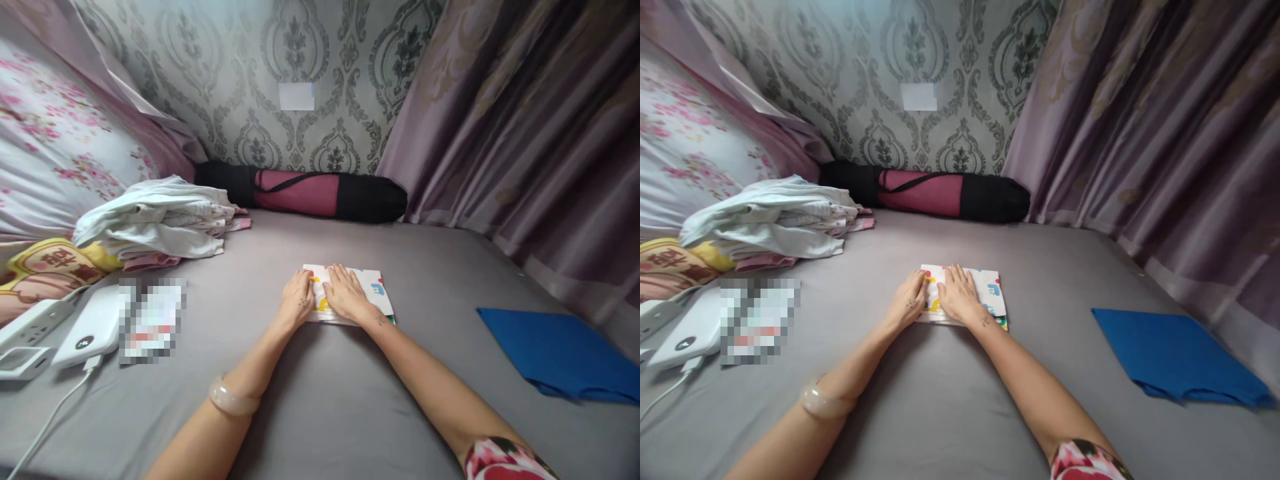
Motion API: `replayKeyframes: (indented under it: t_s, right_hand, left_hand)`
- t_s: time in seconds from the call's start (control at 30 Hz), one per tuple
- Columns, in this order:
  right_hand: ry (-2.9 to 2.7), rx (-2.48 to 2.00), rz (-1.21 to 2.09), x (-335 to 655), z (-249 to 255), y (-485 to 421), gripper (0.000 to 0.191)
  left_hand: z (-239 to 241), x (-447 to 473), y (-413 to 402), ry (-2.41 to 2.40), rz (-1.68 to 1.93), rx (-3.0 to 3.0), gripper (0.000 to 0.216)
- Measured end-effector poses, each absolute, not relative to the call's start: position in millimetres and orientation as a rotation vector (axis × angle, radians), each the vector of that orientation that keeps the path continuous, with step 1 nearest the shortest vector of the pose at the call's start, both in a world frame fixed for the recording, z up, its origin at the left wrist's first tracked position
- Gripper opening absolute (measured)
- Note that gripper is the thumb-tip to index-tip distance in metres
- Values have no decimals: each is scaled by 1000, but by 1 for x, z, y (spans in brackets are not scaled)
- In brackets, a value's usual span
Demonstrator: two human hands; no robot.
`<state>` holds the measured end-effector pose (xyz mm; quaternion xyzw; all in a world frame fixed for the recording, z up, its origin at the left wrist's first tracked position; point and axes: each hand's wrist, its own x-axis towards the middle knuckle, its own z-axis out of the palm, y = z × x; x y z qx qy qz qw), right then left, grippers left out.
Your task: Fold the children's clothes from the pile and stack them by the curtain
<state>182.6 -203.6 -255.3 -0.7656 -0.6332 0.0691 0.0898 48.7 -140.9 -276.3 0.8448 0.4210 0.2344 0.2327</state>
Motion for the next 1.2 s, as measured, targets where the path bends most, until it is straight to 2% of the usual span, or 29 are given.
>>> replayKeyframes:
  t_s: [0.27,0.6,0.87,0.97,1.2]
  right_hand:
    - [-1876,-2279,158,163,-268,-193,61]
    - [-1996,-2150,78,132,-257,-176,58]
    - [-2062,-2143,242,130,-266,-172,68]
    - [-2031,-2072,335,138,-259,-176,63]
    - [-1833,-2183,237,183,-247,-210,60]
  left_hand:
    - [-261,40,-131,1377,767,1954,42]
    - [-264,36,-125,1336,956,1752,44]
    - [-263,39,-129,1297,959,1826,38]
    - [-265,41,-132,1258,969,1909,38]
    - [-264,52,-141,1144,887,2281,35]
